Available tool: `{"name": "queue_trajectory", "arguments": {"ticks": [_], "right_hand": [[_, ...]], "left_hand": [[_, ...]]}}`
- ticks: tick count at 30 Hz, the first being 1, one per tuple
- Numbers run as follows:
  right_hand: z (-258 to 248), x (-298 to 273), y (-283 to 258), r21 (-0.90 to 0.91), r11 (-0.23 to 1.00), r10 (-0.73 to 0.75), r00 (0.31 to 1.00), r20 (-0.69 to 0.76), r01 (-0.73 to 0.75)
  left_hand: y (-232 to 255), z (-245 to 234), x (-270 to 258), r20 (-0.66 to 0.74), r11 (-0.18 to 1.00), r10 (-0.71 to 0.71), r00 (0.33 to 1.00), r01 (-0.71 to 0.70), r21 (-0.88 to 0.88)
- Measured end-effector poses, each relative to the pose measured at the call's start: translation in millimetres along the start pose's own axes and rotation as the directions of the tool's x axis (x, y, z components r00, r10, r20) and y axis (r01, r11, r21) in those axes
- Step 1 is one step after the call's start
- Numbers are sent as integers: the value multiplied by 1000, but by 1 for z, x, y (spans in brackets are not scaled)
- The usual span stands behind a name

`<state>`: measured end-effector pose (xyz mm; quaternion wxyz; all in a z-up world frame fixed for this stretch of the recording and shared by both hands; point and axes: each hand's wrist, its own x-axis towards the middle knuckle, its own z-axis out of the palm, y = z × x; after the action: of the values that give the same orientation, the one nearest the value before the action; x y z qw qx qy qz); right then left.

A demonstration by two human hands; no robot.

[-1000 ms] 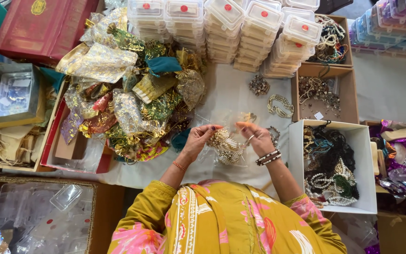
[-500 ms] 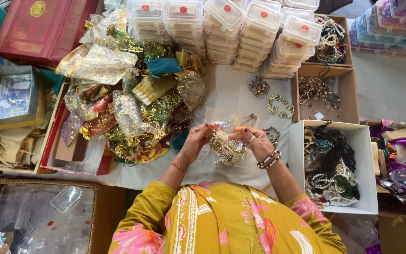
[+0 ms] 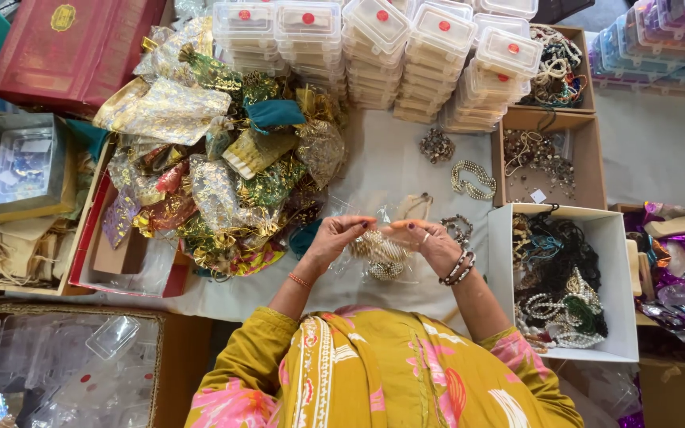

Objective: The person sorts through a large collection of jewelry, removing necklaces and bracelets from plastic bags and placing them onto the table. They move aside various pouches and containers to reach different items, handling beaded and pearl-like ornaments one at a time.

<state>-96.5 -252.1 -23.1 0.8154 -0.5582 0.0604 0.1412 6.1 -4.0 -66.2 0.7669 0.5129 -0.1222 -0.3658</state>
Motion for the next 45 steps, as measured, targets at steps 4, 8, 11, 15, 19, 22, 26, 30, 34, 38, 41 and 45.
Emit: {"name": "queue_trajectory", "arguments": {"ticks": [4,8,11,15,19,22,26,30,34,38,41,45], "right_hand": [[-7,9,16,-389,915,7,967,-254,-108],[-3,6,15,44,996,83,994,-74,-80],[5,11,10,112,989,109,989,-103,-97],[-1,11,23,198,979,78,992,-99,-57],[3,8,13,214,973,118,986,-114,-91],[2,8,17,165,982,106,988,-109,-87],[-14,14,45,176,984,43,987,-157,-15],[-6,17,38,298,953,-15,990,-140,56],[-8,16,37,306,948,-33,986,-165,83],[-14,15,39,284,952,-88,990,-114,117],[-8,13,32,255,960,-84,986,-141,119],[8,5,7,48,992,-108,989,-105,114]], "left_hand": [[-3,-7,-3,-24,871,216,976,-182,456],[-14,-11,1,-31,982,164,986,-160,105],[5,1,-6,-42,991,133,990,-132,29],[13,13,-10,37,996,-49,998,52,-67],[-21,0,-3,93,999,16,996,-13,-34],[-23,-1,-2,33,1000,-13,999,13,-6],[-11,6,-4,48,1000,6,999,-5,-14],[-15,2,-2,85,990,121,989,-114,-86],[15,15,-10,31,985,-16,999,21,-172],[5,9,-9,14,982,-151,988,152,-108],[-3,5,-2,33,989,-122,992,125,-79],[-8,1,6,-13,978,-121,993,117,-172]]}}
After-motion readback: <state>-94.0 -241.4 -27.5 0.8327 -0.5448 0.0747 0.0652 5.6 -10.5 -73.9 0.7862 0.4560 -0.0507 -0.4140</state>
